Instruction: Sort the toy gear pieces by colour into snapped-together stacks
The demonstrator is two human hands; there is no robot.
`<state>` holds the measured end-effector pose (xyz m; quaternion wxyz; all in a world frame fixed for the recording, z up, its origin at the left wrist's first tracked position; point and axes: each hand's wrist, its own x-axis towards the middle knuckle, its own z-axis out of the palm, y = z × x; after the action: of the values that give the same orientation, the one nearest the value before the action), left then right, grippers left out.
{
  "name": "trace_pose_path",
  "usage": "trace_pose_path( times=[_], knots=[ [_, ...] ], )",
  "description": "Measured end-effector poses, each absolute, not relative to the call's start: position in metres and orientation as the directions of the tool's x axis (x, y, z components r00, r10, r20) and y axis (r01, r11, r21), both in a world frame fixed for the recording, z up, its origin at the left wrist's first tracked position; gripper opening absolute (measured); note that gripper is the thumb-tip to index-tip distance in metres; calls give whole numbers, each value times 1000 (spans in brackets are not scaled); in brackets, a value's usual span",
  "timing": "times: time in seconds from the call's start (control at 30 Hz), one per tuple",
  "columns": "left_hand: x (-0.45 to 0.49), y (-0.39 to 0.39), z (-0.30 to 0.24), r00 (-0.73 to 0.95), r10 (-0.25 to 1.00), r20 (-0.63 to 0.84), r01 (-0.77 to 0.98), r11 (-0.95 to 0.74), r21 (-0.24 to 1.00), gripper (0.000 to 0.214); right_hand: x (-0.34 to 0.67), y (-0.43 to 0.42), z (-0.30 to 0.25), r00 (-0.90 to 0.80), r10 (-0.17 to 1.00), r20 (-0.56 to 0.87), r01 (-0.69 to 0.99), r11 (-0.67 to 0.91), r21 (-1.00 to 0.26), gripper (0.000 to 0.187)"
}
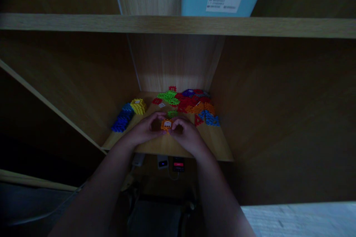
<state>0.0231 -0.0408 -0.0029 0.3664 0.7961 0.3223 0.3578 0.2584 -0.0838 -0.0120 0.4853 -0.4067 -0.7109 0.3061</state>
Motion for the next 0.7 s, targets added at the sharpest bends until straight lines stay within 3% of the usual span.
trace_pose_path(
  times=[0.2,0.3,0.43,0.53,0.7],
  knots=[
    [23,-42,-1,533,779,329,251,-517,818,68,263,-82,-13,-165,884,438,324,468,-822,21],
    [24,-43,-1,535,783,318,254,-508,823,69,268,-82,-11,-96,887,452,424,447,-788,24],
    [24,-43,1,530,785,322,248,-506,826,69,278,-80,-9,-35,846,533,710,396,-583,19],
    [24,-44,2,526,777,346,256,-532,807,65,285,-78,-18,-14,853,522,864,274,-423,30],
    [25,-45,4,515,779,356,271,-543,795,64,291,-71,-39,101,890,445,914,93,-395,54]
  ],
)
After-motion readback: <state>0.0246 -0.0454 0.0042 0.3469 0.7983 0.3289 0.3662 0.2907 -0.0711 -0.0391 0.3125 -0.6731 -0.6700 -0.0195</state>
